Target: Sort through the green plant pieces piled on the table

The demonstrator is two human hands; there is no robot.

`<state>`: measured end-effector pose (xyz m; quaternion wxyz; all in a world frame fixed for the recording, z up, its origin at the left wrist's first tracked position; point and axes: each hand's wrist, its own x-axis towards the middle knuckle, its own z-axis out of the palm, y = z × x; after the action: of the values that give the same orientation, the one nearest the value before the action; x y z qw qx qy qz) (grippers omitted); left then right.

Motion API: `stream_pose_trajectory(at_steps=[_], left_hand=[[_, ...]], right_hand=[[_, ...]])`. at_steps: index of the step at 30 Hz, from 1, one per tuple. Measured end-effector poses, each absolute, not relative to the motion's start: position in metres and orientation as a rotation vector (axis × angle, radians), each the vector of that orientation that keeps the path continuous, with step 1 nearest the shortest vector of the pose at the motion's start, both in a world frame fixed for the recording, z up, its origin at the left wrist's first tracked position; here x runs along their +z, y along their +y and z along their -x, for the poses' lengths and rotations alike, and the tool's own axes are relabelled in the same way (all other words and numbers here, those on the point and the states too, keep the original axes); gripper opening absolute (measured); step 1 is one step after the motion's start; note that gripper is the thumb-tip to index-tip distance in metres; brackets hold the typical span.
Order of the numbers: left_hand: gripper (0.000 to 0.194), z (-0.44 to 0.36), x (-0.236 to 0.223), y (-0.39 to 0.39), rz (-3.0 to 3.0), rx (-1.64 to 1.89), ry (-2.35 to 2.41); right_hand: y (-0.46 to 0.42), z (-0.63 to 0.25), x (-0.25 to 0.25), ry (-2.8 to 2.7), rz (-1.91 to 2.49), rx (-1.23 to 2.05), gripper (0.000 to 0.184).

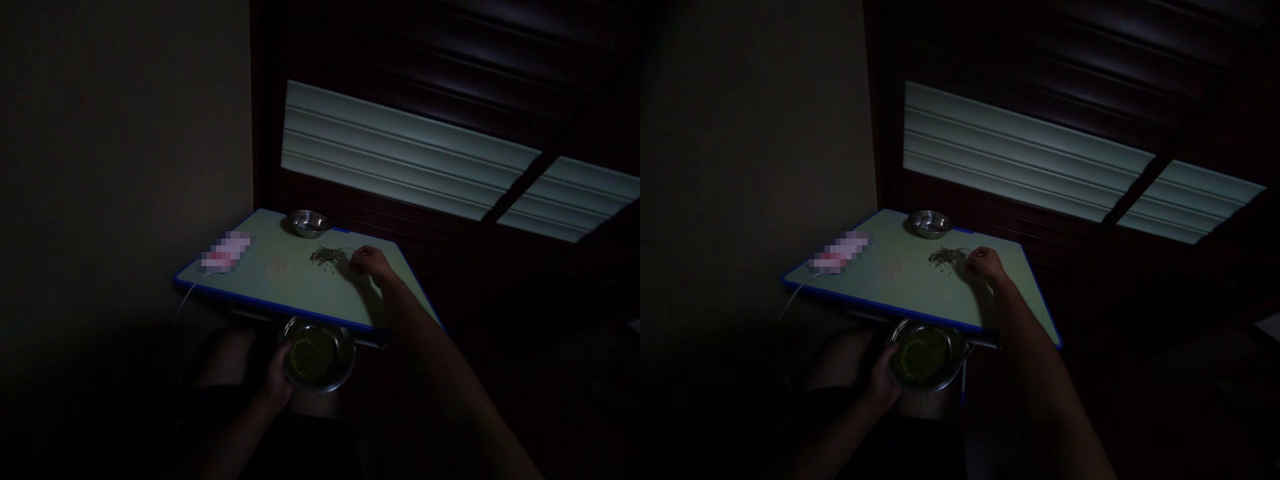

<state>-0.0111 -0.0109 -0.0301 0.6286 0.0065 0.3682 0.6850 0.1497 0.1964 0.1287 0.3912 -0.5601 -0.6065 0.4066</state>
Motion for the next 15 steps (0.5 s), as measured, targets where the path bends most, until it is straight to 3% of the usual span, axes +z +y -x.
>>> stream_pose_trajectory(at_steps=[3, 8, 15], left_hand=[[0.026, 0.012, -0.028, -0.012, -0.022, 1.57, 0.861], [0.028, 0.011, -0.021, -0.013, -0.053, 1.572, 0.858], [0.032, 0.012, -0.018, -0.013, -0.096, 1.582, 0.907]], right_hand=[[0.205, -0.157, 0.117, -1.55, 1.346, 0.899, 0.019], [0.203, -0.164, 0.101, -1.731, 1.262, 0.713, 0.01], [0.201, -0.161, 0.094, -1.869, 1.225, 0.537, 0.014]])
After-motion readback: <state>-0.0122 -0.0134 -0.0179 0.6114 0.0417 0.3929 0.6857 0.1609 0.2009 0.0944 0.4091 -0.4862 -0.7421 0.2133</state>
